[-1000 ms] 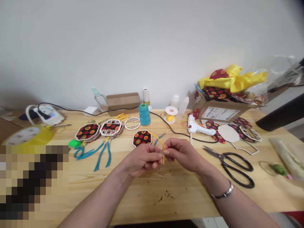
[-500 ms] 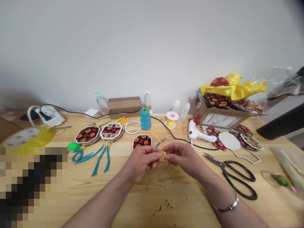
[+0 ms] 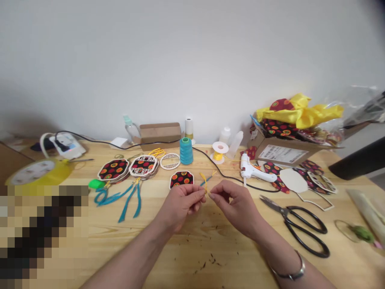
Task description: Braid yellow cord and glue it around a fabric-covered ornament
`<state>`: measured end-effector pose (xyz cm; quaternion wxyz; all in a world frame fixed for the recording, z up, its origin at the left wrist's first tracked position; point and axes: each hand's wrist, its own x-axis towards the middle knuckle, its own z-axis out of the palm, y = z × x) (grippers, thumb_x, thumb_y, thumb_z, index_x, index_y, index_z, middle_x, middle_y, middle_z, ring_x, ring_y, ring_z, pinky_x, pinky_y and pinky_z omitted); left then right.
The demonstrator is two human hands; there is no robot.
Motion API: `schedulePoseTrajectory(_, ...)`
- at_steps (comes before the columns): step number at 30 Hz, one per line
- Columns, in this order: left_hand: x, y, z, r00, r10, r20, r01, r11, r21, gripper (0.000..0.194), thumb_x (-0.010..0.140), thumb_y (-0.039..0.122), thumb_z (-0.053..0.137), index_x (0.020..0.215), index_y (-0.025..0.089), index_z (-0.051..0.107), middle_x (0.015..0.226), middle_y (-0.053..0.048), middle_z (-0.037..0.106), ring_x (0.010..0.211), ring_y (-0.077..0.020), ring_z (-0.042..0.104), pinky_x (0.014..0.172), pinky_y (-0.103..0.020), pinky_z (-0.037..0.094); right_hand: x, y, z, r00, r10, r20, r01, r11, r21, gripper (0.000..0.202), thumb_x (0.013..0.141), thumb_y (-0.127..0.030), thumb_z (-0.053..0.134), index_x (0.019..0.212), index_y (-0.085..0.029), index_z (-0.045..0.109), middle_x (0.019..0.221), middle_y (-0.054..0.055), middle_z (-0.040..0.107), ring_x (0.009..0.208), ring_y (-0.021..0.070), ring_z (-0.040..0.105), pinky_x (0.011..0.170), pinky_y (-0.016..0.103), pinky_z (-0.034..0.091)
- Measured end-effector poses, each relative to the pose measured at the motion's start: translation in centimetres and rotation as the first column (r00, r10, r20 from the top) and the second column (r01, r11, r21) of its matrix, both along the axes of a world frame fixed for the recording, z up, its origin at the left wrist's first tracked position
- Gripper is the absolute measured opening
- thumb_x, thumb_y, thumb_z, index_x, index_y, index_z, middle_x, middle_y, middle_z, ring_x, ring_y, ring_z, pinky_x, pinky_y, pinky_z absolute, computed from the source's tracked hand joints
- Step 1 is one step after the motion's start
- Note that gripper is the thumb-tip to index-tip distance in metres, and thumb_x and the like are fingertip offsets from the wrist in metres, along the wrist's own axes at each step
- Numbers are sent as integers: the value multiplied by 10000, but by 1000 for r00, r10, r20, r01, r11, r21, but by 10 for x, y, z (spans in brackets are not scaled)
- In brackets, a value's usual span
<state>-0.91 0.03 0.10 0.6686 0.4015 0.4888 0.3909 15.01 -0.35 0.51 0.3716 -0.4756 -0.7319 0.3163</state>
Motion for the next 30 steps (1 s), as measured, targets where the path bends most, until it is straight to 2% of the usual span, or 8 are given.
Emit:
schedulePoseTrajectory(7, 2, -2, -2, 999, 22, 32, -22, 1000, 1, 179, 684, 294, 657, 662, 119, 629, 571, 28, 556, 420, -16, 391, 389, -150, 205, -2, -7, -6, 990, 20, 138, -57, 962, 268, 119, 819, -131, 475, 762, -159, 575, 715, 26, 561, 647, 112, 491, 577, 232, 365)
schedulePoseTrajectory(10, 3, -2, -6, 995, 60, 75, -55, 997, -63, 163, 654, 272, 687, 699, 120, 649, 515, 48, 517, 412, -13, 389, 391, -142, 207, -3, -8, -11, 959, -20, 284, -103, 906, 410, 123, 836, -142, 464, 786, -158, 575, 737, 42, 570, 676, 134, 489, 606, 262, 355)
schedulePoseTrajectory(14, 4, -1, -11, 981, 91, 169, -67, 988, -142, 179, 619, 251, 716, 710, 111, 652, 472, 63, 469, 379, -4, 366, 359, -139, 147, -3, -11, -12, 871, -100, 480, -205, 814, 543, 132, 843, -134, 454, 776, -162, 565, 719, 39, 562, 664, 151, 452, 598, 296, 305)
schedulePoseTrajectory(20, 4, 0, -13, 941, 137, 309, -60, 967, -247, 152, 605, 184, 722, 691, 99, 631, 455, 77, 421, 352, 6, 348, 338, -128, 112, -5, -15, -3, 766, -205, 609, -296, 728, 618, 160, 833, -111, 439, 732, -163, 551, 672, 35, 520, 617, 162, 390, 555, 319, 235)
schedulePoseTrajectory(26, 3, 0, -14, 900, 167, 403, -35, 948, -317, 131, 595, 128, 718, 645, 100, 600, 458, 80, 417, 353, 10, 337, 334, -113, 134, -11, -18, -2, 732, -211, 647, -347, 702, 621, 194, 831, -89, 398, 737, -147, 558, 683, 53, 508, 626, 170, 394, 544, 326, 232)
schedulePoseTrajectory(30, 3, 0, -16, 905, 130, 406, -15, 961, -275, 136, 615, 157, 719, 641, 99, 599, 441, 85, 395, 352, 13, 306, 343, -108, 157, -13, -20, -5, 734, -207, 647, -349, 702, 620, 214, 832, -82, 389, 724, -143, 563, 681, 60, 513, 628, 168, 408, 542, 328, 246)
